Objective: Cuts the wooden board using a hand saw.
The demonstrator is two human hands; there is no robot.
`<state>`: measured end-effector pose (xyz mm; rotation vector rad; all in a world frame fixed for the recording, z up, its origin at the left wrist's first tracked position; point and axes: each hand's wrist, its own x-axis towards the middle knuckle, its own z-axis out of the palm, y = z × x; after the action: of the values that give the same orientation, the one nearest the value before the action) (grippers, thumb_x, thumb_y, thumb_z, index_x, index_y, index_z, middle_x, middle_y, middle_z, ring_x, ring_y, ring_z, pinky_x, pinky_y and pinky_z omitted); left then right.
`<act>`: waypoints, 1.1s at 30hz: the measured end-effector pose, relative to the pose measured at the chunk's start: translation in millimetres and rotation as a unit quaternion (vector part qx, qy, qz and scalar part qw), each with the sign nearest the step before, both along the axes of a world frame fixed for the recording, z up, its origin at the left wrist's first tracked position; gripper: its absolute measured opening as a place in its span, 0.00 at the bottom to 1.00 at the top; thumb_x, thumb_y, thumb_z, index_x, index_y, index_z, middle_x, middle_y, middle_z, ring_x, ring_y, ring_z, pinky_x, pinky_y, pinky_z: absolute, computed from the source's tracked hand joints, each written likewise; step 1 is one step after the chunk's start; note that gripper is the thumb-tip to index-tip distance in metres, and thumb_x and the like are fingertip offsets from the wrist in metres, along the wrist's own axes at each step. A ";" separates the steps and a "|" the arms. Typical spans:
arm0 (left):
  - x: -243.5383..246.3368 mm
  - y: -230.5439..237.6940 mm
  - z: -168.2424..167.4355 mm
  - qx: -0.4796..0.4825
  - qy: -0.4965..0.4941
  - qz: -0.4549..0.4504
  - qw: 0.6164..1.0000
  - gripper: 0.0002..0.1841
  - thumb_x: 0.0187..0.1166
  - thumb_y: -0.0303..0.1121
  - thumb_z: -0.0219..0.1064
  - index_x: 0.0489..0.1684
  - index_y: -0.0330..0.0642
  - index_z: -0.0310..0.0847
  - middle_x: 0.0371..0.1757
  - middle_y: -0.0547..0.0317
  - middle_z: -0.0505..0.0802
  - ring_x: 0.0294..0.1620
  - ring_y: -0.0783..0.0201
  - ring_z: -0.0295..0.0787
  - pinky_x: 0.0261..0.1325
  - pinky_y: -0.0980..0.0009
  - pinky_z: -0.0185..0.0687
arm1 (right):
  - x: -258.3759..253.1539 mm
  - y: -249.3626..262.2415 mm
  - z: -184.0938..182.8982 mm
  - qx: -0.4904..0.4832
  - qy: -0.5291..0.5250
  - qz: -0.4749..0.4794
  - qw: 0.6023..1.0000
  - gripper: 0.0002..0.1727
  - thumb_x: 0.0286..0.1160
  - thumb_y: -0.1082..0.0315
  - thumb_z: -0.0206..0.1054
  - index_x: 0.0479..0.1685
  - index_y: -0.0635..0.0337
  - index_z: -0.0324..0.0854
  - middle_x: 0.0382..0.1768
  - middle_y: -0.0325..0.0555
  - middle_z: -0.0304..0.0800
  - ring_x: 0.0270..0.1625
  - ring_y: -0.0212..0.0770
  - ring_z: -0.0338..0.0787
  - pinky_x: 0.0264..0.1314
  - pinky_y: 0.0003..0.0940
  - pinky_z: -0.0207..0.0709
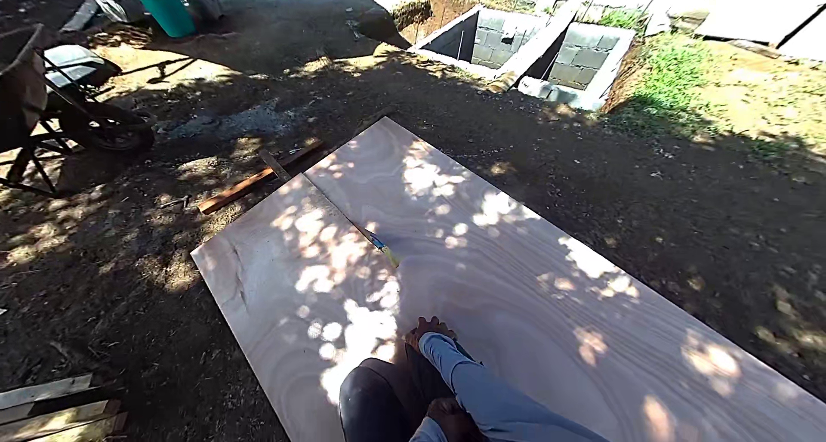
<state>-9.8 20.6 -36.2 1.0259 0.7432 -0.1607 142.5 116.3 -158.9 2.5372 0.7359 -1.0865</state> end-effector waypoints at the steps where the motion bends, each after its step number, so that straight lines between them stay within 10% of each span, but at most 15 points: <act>1: -1.1 1.6 -13.4 -0.037 -0.006 0.044 0.998 0.03 0.69 0.23 0.72 0.35 0.35 0.87 0.28 0.57 0.93 0.30 0.67 0.89 0.41 0.64 0.87 | 0.6 0.2 -0.1 -0.005 0.003 0.001 1.000 0.55 0.51 0.17 0.65 0.83 0.37 0.73 0.83 0.61 0.71 0.81 0.68 0.74 0.71 0.75 0.71; 5: -7.8 12.5 -33.4 -0.069 -0.019 0.076 0.995 0.05 0.77 0.29 0.70 0.40 0.36 0.88 0.30 0.57 0.92 0.29 0.68 0.86 0.38 0.67 0.83 | -1.3 -1.6 1.0 -0.014 0.011 0.012 1.000 0.54 0.55 0.16 0.63 0.84 0.37 0.72 0.85 0.60 0.70 0.82 0.67 0.73 0.72 0.74 0.71; 12: -33.4 111.6 -48.0 0.106 0.097 0.093 0.985 0.19 0.86 0.40 0.63 0.70 0.42 0.83 0.58 0.49 0.94 0.57 0.59 0.91 0.67 0.56 0.82 | 13.1 15.9 5.3 0.048 0.058 -0.061 0.995 0.43 0.74 0.28 0.62 0.82 0.48 0.75 0.81 0.64 0.74 0.84 0.65 0.72 0.78 0.70 0.69; 16: -44.1 179.8 -105.1 0.143 0.274 0.221 0.925 0.38 0.76 0.37 0.76 0.87 0.40 0.63 0.77 0.31 0.79 0.74 0.41 0.81 0.76 0.49 0.77 | 43.4 72.4 27.2 0.211 0.061 -0.084 0.972 0.38 0.86 0.45 0.62 0.89 0.57 0.64 0.79 0.69 0.74 0.80 0.65 0.77 0.82 0.60 0.70; 21: -23.7 235.4 -179.4 0.184 0.535 0.148 0.811 0.74 0.43 0.59 0.90 0.95 0.41 0.42 0.89 0.33 0.64 0.88 0.38 0.61 0.85 0.44 0.65 | 88.7 166.5 10.4 0.334 0.025 -0.005 0.942 0.39 0.81 0.46 0.66 0.90 0.49 0.62 0.77 0.65 0.76 0.74 0.66 0.82 0.71 0.65 0.78; 27: 5.6 234.3 -230.7 0.202 0.650 0.106 0.725 0.88 0.27 0.79 0.82 0.96 0.46 0.27 0.94 0.27 0.39 0.93 0.26 0.36 0.78 0.22 0.53 | 118.1 245.9 -25.0 0.301 0.142 0.054 0.942 0.38 0.88 0.56 0.60 0.96 0.34 0.47 0.60 0.61 0.91 0.52 0.65 0.94 0.57 0.68 0.85; 30: 1.7 236.0 -241.9 0.204 0.671 0.151 0.697 0.76 0.49 0.86 0.65 0.97 0.54 0.20 0.95 0.33 0.36 0.94 0.27 0.30 0.76 0.15 0.45 | 119.1 268.4 -20.9 0.283 0.115 0.108 0.946 0.35 0.91 0.60 0.52 0.97 0.32 0.48 0.73 0.54 0.86 0.65 0.63 0.91 0.67 0.69 0.79; 33: -18.1 229.3 -278.4 0.256 0.702 0.183 0.639 0.76 0.44 0.95 0.47 0.97 0.58 0.20 0.95 0.30 0.40 0.93 0.23 0.34 0.71 0.10 0.44 | 119.1 273.5 -23.1 0.310 0.103 0.118 0.938 0.34 0.88 0.61 0.53 0.95 0.33 0.55 0.74 0.50 0.86 0.67 0.59 0.90 0.69 0.66 0.79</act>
<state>-27.9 249.9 -314.6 1.1304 2.5483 -0.4239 261.6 389.8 -182.0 2.7254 1.6174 -1.1873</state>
